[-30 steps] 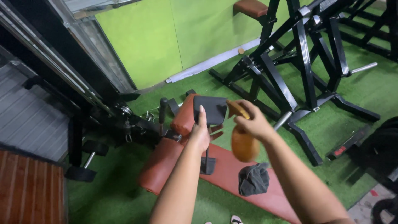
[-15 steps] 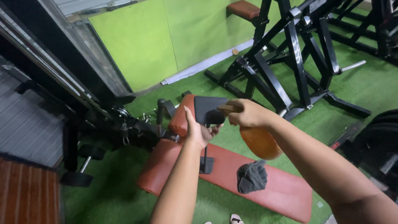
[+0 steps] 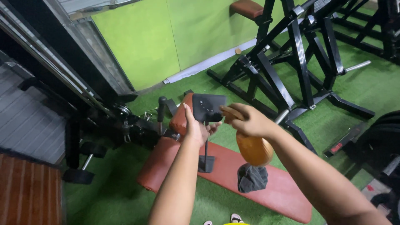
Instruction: Cleaning gym equipment by spraying and wiping with a towel.
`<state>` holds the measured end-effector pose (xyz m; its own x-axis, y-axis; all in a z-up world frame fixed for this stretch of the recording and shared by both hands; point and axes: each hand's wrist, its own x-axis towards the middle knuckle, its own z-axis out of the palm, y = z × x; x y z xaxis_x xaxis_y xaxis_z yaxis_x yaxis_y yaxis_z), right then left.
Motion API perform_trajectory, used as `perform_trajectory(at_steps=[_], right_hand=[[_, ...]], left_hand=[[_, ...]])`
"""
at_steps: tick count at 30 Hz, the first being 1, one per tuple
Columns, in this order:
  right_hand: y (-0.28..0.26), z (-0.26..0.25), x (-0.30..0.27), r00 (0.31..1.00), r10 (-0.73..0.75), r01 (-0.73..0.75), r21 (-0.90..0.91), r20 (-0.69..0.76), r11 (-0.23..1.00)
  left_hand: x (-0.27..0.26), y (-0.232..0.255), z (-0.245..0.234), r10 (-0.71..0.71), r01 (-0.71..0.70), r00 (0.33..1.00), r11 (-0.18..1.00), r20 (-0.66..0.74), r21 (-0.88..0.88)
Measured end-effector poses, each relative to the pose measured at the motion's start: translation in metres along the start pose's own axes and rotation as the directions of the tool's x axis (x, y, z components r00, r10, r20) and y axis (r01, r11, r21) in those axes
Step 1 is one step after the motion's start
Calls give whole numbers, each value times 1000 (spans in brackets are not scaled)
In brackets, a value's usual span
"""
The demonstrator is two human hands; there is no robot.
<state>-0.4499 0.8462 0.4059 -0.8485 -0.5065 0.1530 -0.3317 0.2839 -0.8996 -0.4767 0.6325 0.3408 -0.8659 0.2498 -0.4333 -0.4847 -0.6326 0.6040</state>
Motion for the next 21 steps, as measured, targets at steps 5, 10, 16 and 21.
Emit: perform_trajectory(at_steps=[5,10,16,21], right_hand=[[26,-1,-51,993,-111,117,121,-50,986],[172,4,-86,941,-55,95,104,-333,990],[302,36,-152,607,349,-250,245,-714,937],[367,40,-202,484,117,-569,-211,-867,795]], left_hand=[[12,-6,-18,80,-70,994,989,-69,131],[46,-48,-50,346,-301,937,871,-51,389],[42,-87,-24,637,-632,721,441,273,638],[26,-98,47,579,-226,815,360,-27,905]])
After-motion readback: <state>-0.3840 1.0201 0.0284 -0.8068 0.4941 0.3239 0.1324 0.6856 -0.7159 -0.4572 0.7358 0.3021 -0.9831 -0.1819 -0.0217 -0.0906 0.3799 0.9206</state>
